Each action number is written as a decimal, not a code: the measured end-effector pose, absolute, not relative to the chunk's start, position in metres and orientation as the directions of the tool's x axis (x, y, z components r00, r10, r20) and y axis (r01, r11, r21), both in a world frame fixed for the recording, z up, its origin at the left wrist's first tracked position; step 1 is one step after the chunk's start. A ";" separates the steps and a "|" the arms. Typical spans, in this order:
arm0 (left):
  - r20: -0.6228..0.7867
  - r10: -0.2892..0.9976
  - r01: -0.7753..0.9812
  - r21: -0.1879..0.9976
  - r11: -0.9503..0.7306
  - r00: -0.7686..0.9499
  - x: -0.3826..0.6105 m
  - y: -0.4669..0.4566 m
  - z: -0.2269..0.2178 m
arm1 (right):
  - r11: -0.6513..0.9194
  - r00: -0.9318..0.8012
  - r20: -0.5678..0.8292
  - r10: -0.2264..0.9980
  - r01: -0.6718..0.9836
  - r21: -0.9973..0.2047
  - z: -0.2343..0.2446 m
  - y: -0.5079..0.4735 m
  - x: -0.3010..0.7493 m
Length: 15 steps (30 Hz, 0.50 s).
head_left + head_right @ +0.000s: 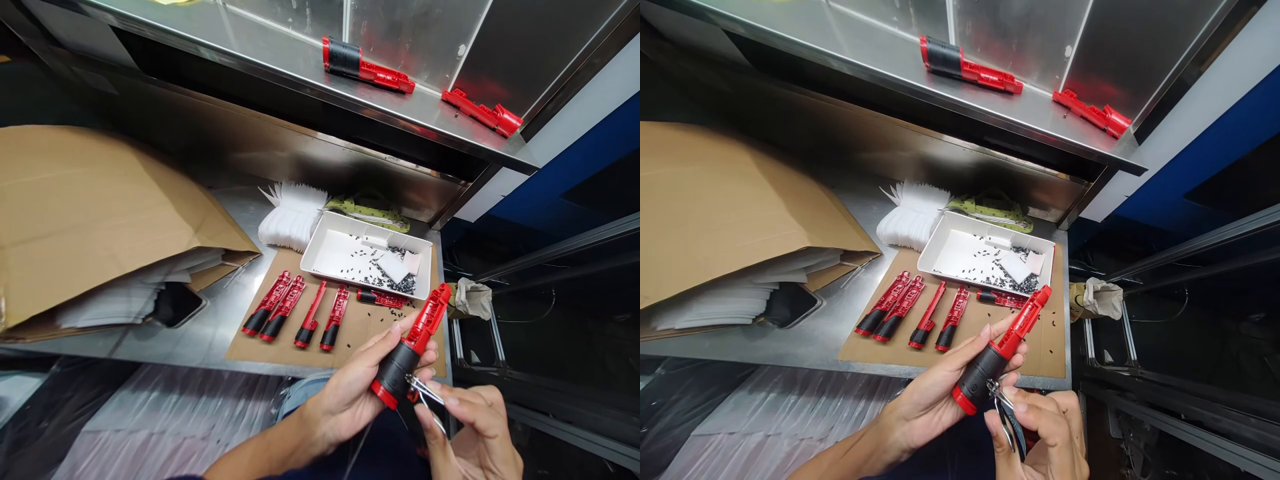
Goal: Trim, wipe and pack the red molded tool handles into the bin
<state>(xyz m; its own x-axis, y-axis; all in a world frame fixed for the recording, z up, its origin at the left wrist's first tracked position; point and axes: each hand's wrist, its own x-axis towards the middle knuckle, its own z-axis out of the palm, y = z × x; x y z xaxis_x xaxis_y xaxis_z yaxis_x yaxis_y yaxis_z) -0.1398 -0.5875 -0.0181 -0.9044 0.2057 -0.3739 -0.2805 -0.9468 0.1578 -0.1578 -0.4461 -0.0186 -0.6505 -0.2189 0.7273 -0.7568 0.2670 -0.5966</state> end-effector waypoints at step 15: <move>-0.321 0.208 -0.276 0.184 -0.943 -0.924 -0.139 -0.586 -0.013 | 0.285 -0.649 0.733 -0.203 -0.755 -0.590 -0.016 -0.448 -0.155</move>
